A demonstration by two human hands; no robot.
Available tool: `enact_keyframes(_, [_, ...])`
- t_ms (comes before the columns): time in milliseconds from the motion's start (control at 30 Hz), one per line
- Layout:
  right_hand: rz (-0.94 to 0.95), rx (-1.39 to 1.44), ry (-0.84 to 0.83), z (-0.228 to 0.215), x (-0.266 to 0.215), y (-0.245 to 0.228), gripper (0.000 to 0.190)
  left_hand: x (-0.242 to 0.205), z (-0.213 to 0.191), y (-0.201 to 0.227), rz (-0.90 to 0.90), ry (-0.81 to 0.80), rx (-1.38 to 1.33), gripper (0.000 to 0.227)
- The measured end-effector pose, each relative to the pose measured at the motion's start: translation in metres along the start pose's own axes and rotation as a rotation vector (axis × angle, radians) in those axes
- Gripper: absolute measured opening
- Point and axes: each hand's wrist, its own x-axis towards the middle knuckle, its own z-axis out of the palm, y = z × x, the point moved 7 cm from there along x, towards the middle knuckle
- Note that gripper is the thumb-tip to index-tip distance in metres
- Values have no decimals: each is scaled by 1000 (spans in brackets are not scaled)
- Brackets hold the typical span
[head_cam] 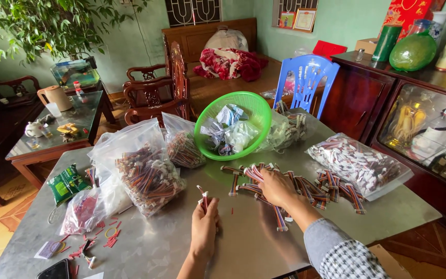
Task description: Bagging small electronic ribbon cables into plastic bags for organization or sale.
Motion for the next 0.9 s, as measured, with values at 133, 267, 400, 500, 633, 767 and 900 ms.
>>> enact_keyframes(133, [-185, 159, 316, -41, -35, -56, 21, -19, 10, 25, -36, -6, 237, 24])
enact_keyframes(267, [-257, 480, 117, -27, -70, -117, 7, -19, 25, 27, 50, -152, 102, 24])
enact_keyframes(400, [-241, 477, -204, -16, -70, -135, 10, -17, 7, 18, 44, 24, -3, 27])
enact_keyframes(500, [14, 485, -118, -60, -43, -94, 22, -5, -8, 7, 81, 113, -63, 36])
enact_keyframes(633, [338, -118, -95, -52, 9, 4, 72, 2, -2, 2, 58, 72, -112, 30])
enact_keyframes(767, [449, -191, -239, -26, 25, 22, 93, 2, 2, 4, 62, 26, -19, 30])
enact_keyframes(900, [538, 3, -193, -38, 17, 10, 59, -1, 4, 7, 74, 7, 16, 29])
